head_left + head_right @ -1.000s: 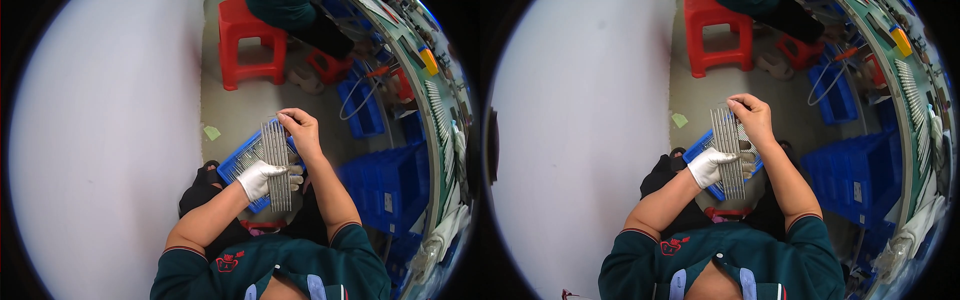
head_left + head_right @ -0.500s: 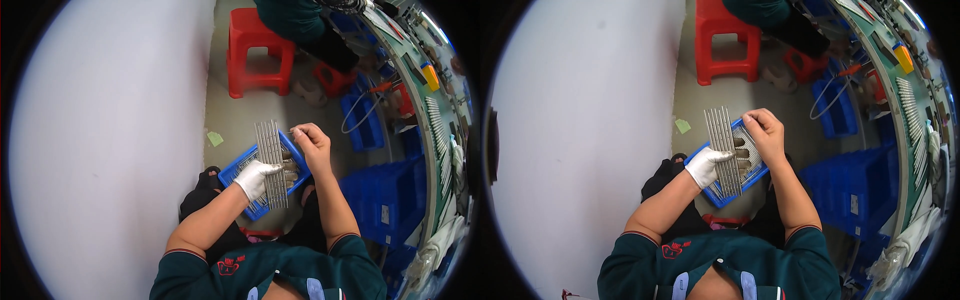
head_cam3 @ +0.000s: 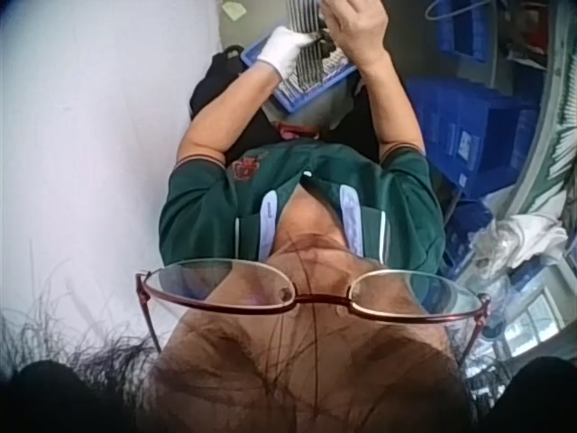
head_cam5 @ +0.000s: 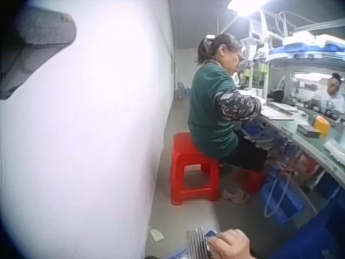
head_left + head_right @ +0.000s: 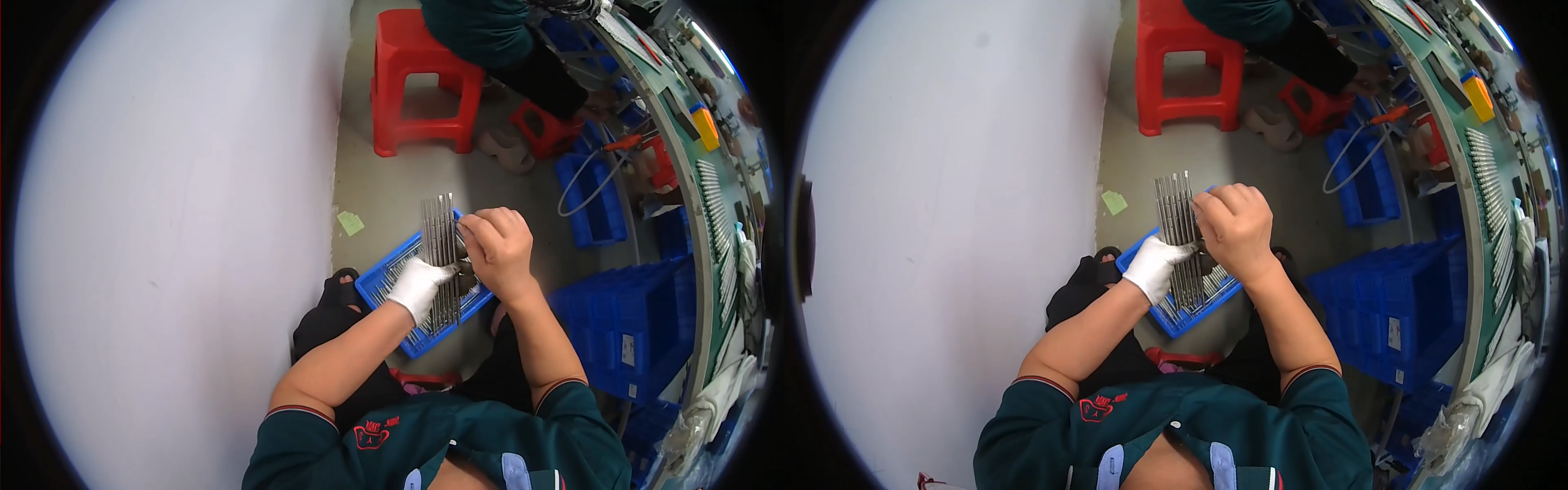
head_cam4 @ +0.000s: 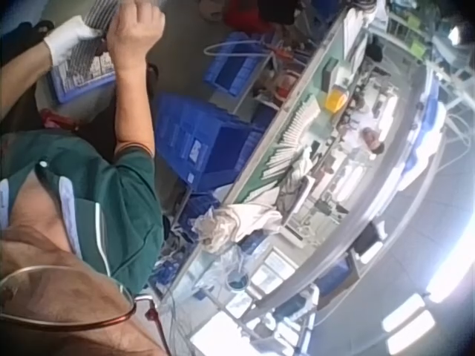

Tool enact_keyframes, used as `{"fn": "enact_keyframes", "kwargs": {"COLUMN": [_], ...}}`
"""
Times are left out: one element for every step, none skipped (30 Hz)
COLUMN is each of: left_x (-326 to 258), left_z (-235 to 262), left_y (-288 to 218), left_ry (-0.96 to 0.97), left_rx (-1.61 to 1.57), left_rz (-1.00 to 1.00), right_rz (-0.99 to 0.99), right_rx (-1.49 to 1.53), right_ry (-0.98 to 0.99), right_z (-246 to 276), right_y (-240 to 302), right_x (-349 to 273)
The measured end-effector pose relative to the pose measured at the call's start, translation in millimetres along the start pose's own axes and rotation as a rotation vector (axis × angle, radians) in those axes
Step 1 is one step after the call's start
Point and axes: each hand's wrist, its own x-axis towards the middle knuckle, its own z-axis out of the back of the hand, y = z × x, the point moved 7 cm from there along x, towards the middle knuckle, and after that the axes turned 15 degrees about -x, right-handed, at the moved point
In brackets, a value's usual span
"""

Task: Sorting thin metal rods into a blue plastic bin in a hardware manufacturing facility.

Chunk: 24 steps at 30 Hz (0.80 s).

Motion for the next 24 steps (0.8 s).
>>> {"fn": "enact_keyframes", "kwargs": {"left_x": [1.2,0.9,-3.9,-2.9,-1.3,-1.5,-1.6,-2.0,-2.8,-1.9,0.6,0.8,0.1,-1.0,-2.6,-2.7,-2.0,-1.9,-2.7,-3.6,-4.1,-4.8,-5.7,-6.2], "left_z": [1.6,3.9,-3.1,-1.5,1.2,0.7,0.0,-1.0,-2.1,-1.1,-0.6,-2.2,-3.7,-5.4,-6.5,-6.4,-7.9,-9.9,-9.6,-10.6,-12.0,-12.1,-13.2,-14.3], "left_y": [-1.8,-5.2,-6.5,-4.9,-3.1,-3.8,-3.2,-3.2,-3.7,-4.7,-2.2,-0.4,-0.9,-1.3,-2.6,-4.8,-4.8,-3.3,-3.8,-3.9,-4.2,-4.4,-5.1,-5.4], "left_ry": [-0.035,-0.071,-0.075,-0.075,-0.069,-0.063,-0.062,-0.064,-0.066,-0.065,-0.040,-0.016,-0.015,-0.024,-0.036,-0.038,-0.014,0.012,0.011,0.028,0.048,0.048,0.064,0.079], "left_rx": [0.055,0.110,0.061,0.061,0.081,0.101,0.102,0.064,0.026,0.026,0.007,-0.012,-0.014,0.005,0.022,0.019,-0.028,-0.073,-0.075,-0.090,-0.103,-0.102,-0.107,-0.113], "left_rz": [-0.065,-0.131,-0.071,-0.071,-0.086,-0.101,-0.101,-0.113,-0.125,-0.124,-0.058,0.007,0.005,-0.001,-0.009,-0.011,0.030,0.074,0.074,0.079,0.086,0.087,0.080,0.074], "right_rz": [0.001,-0.010,-0.021,-0.022,-0.030,-0.039,-0.039,-0.053,-0.066,-0.066,-0.100,-0.131,-0.129,-0.114,-0.098,-0.095,-0.102,-0.111,-0.123,-0.123,-0.207,-0.292,-0.293,-0.325], "right_rx": [0.003,-0.019,-0.045,-0.046,-0.036,-0.027,-0.027,-0.028,-0.029,-0.031,0.027,0.086,0.086,0.081,0.078,0.081,0.097,0.110,0.148,0.150,0.221,0.292,0.291,0.318], "right_ry": [0.002,0.002,0.002,0.002,0.014,0.027,0.027,0.024,0.021,0.022,-0.008,-0.039,-0.038,-0.081,-0.123,-0.121,-0.141,-0.161,-0.169,-0.168,-0.097,-0.026,-0.027,-0.014], "right_z": [-1.0,-2.1,-2.5,-4.3,-8.0,-10.7,-11.2,-11.4,-11.2,-12.8,-13.6,-12.6,-11.3,-5.1,0.7,2.7,6.1,9.7,11.4,10.0,1.9,-6.3,-8.2,-11.7], "right_y": [0.8,0.8,-0.5,-1.3,-3.2,-4.2,-4.0,-4.5,-5.1,-5.8,-9.3,-11.0,-10.1,-7.9,-5.2,-4.6,-5.2,-6.0,-5.6,-4.9,-10.3,-15.3,-15.4,-17.4], "right_x": [-0.2,-0.5,-1.1,-2.6,-4.6,-5.8,-6.0,-5.9,-6.3,-7.7,-10.1,-9.5,-8.8,-7.8,-6.1,-4.6,-3.5,-2.9,-2.0,-3.5,-6.3,-9.2,-9.0,-8.8]}}
